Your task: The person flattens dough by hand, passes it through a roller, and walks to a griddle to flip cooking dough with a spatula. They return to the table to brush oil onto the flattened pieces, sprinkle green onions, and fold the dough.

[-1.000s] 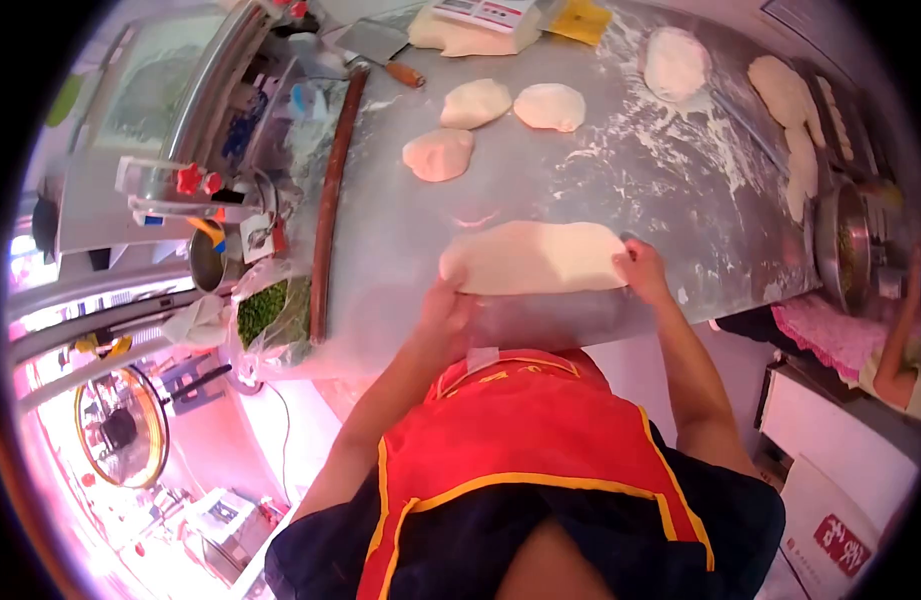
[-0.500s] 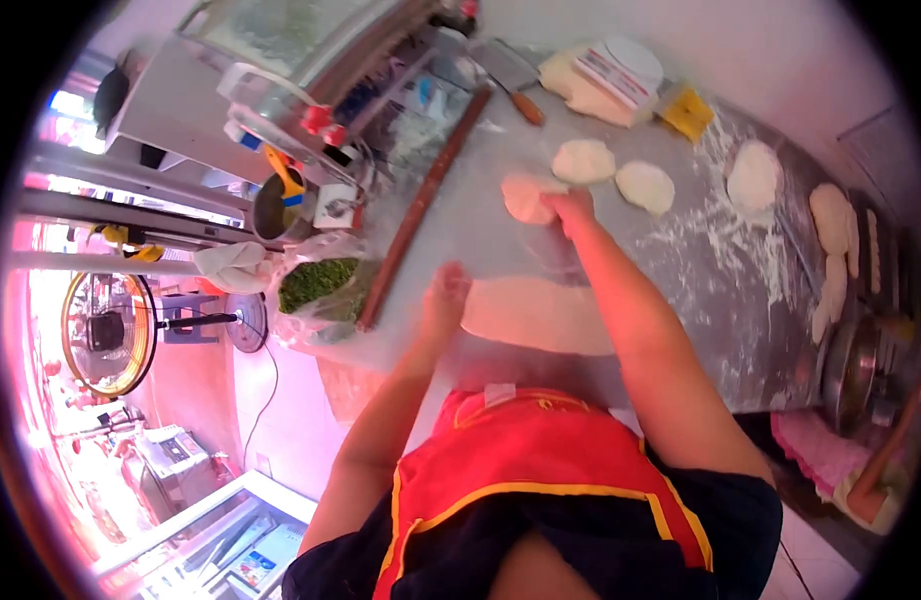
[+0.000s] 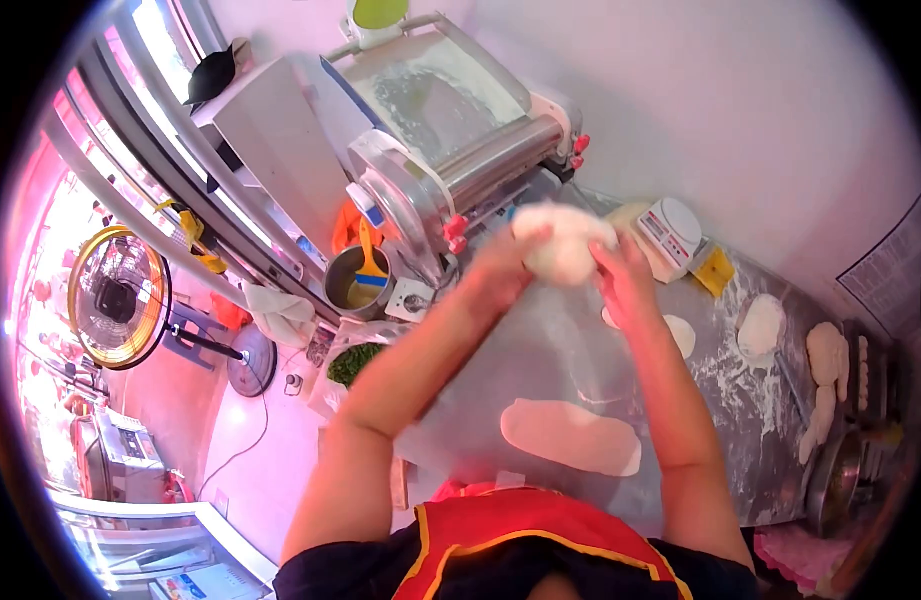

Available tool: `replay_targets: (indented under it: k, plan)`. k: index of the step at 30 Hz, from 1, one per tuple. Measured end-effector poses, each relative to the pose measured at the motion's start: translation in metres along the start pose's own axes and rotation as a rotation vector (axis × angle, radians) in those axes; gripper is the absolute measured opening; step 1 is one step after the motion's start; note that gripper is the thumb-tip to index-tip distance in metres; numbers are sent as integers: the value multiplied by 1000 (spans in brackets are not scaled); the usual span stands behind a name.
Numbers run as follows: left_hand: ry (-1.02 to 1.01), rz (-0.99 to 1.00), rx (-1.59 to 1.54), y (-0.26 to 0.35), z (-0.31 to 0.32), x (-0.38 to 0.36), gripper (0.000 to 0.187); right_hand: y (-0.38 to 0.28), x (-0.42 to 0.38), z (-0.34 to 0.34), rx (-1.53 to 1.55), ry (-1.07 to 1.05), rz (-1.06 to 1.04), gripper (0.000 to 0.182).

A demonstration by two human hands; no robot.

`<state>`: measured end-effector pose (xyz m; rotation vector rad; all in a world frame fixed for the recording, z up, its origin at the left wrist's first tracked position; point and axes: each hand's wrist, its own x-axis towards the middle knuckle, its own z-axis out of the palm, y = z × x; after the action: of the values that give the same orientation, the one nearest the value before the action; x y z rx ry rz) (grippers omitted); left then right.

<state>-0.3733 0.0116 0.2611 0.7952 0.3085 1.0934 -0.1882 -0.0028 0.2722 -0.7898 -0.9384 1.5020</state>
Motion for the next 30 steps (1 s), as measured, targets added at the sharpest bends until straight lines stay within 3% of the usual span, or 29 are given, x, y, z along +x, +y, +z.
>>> replay_targets:
  k: [3, 6, 9, 10, 12, 15, 18, 21, 25, 27, 28, 29, 30]
  plan:
    - [422, 124, 395, 104, 9, 34, 44, -31, 11, 51, 56, -92, -124, 45]
    - [622, 361, 1324, 195, -32, 80, 49, -32, 4, 62, -50, -13, -117, 47]
    - [779, 442, 2166, 223, -60, 89, 46, -6, -4, 35, -153, 59, 40, 45]
    - [654, 345, 2242, 227, -78, 92, 45, 3, -8, 24, -182, 85, 53, 45]
    - [394, 144, 2370, 231, -113, 97, 42, 17, -13, 5, -240, 136, 78, 44]
    - [155, 34, 2384, 221, -115, 104, 39, 25, -11, -9, -259, 162, 107, 42]
    - [31, 92, 2366, 188, -75, 77, 38, 33, 7, -2, -288, 142, 120, 40]
    - [28, 223, 2302, 184, -90, 75, 38, 50, 31, 16, -300, -1, 122, 39]
    - [57, 170, 2293, 176, -91, 77, 38, 82, 65, 39, -176, -74, 221, 40]
    - [110, 219, 2298, 168, -108, 84, 35, 111, 92, 33, 26, -129, 236, 43]
    - [178, 134, 2304, 165, -110, 88, 31, 124, 107, 24, 180, -172, 260, 43]
    - [158, 248, 2291, 160, -122, 93, 27, 113, 112, 40, 275, -64, 354, 41]
    - [199, 189, 2222, 160, -120, 93, 24, 118, 129, 44, 254, 54, 429, 38]
